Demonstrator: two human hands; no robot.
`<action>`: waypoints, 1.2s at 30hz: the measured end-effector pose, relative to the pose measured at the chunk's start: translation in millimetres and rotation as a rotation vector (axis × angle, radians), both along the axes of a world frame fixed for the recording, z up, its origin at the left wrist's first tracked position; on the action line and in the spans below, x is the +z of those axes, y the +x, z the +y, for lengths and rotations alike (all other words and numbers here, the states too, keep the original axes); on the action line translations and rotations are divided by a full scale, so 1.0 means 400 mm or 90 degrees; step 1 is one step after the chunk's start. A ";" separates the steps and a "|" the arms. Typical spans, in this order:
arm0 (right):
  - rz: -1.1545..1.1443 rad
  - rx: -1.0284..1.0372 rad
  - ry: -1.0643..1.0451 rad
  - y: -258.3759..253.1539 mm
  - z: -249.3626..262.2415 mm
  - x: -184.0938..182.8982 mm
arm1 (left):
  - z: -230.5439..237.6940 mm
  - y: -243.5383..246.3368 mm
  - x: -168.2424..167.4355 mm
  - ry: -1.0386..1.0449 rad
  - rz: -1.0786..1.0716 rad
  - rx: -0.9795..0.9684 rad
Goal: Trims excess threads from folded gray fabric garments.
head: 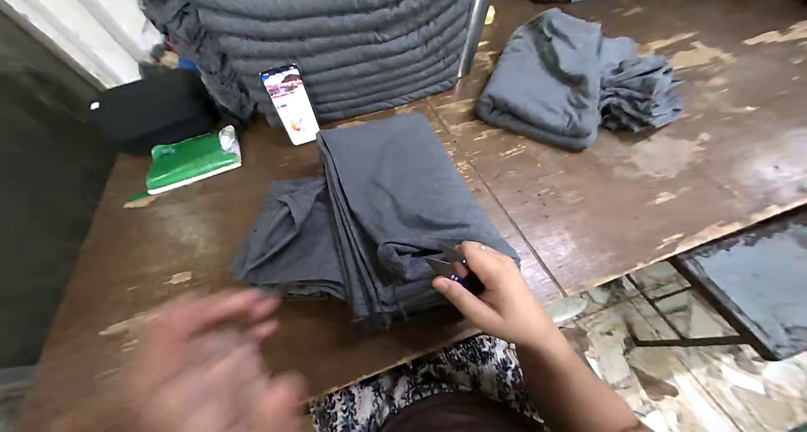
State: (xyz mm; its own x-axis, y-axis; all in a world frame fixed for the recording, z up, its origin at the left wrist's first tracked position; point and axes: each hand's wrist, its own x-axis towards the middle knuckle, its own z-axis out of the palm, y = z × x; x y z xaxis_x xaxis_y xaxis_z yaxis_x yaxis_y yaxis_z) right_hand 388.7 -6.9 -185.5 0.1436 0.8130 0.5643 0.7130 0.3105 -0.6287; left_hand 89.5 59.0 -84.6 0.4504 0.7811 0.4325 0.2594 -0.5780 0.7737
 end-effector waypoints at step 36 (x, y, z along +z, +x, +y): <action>-0.072 -0.037 -0.025 -0.074 0.010 0.006 | 0.008 0.280 -0.234 -0.060 -0.261 -0.063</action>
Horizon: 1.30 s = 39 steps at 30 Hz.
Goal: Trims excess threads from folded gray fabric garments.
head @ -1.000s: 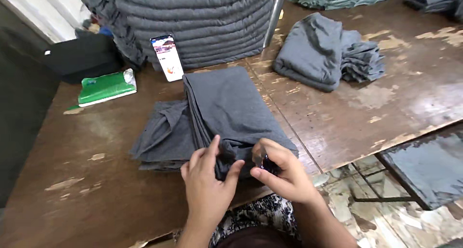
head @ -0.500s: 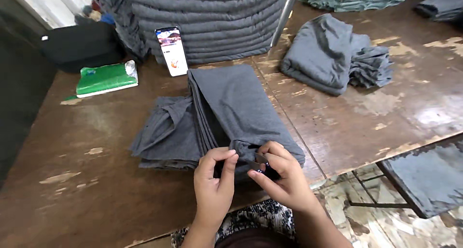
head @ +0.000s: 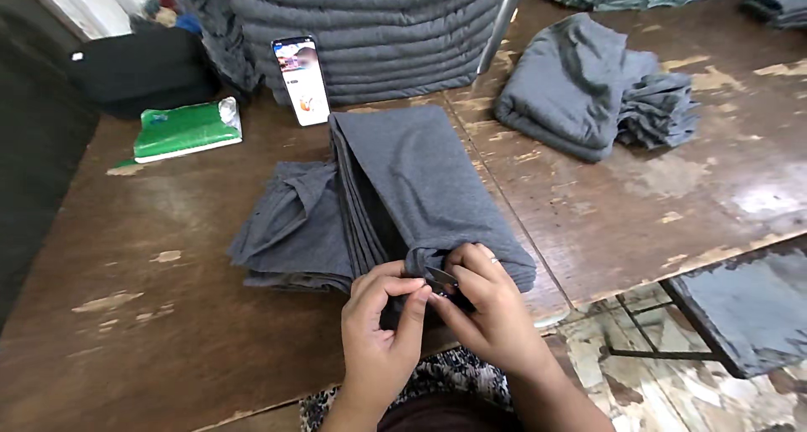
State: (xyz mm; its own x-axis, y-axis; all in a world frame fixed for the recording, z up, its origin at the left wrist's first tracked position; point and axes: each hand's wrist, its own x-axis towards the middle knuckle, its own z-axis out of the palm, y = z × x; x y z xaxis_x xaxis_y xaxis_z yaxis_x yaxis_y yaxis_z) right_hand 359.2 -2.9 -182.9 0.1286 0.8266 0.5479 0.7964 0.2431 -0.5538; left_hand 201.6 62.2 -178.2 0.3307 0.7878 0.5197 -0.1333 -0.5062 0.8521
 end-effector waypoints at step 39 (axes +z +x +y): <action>-0.020 -0.040 0.047 0.078 0.004 0.038 | 0.009 0.007 -0.010 0.021 0.013 0.040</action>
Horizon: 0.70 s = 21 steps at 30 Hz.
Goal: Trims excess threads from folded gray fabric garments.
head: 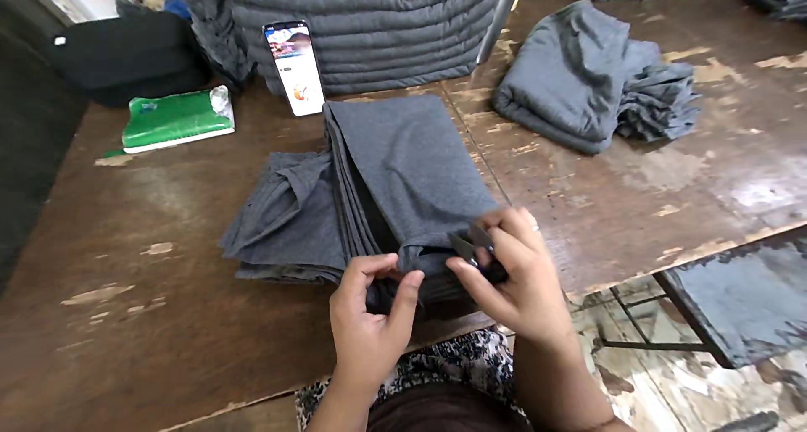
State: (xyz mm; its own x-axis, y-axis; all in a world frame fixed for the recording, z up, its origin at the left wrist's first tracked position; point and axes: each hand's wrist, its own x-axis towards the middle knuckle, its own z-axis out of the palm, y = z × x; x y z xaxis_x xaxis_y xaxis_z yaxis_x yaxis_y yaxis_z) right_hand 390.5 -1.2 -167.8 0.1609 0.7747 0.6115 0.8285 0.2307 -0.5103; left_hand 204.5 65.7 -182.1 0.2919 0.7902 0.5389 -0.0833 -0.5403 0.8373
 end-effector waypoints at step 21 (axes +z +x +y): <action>-0.195 0.028 -0.188 0.021 -0.080 -0.015 | -0.002 -0.019 -0.013 0.156 0.191 -0.032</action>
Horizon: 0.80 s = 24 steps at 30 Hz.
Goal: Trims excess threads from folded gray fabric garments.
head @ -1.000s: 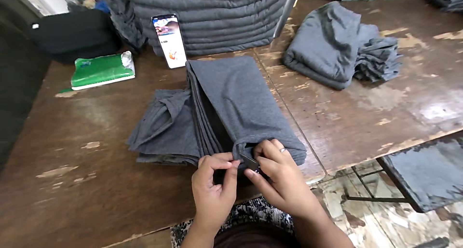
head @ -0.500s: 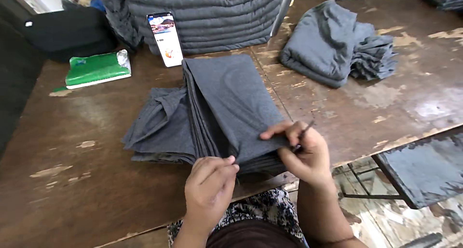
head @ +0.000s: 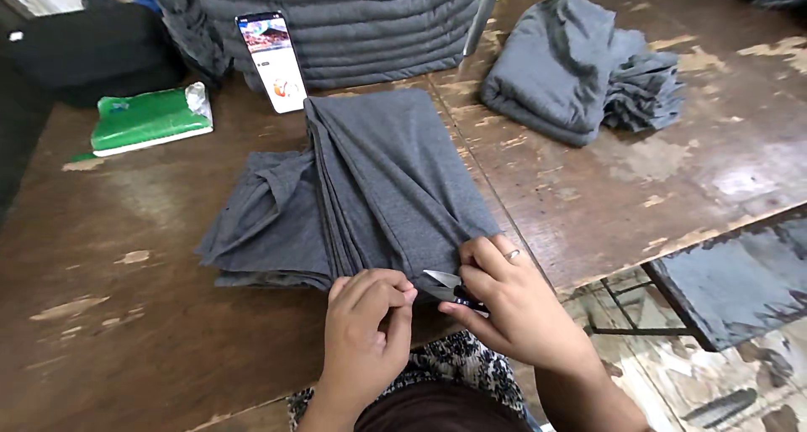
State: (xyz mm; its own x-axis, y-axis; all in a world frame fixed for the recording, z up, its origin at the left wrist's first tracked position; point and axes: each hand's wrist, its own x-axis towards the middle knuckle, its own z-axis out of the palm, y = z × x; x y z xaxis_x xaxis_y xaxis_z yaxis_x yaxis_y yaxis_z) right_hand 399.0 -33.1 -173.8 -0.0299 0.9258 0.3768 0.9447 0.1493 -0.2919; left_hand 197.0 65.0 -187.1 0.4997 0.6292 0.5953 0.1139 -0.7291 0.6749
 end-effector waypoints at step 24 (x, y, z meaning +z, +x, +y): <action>0.233 -0.013 0.082 0.016 0.013 -0.032 | 0.022 -0.107 0.036 0.011 0.093 -0.085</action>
State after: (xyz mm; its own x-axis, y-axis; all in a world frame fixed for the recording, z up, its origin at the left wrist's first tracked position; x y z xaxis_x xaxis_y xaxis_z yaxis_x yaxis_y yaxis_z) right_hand 405.3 -27.7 -186.5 0.1458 0.8690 0.4728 0.7846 0.1895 -0.5903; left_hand 154.3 74.0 -172.7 0.6607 0.5411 0.5202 0.1111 -0.7560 0.6451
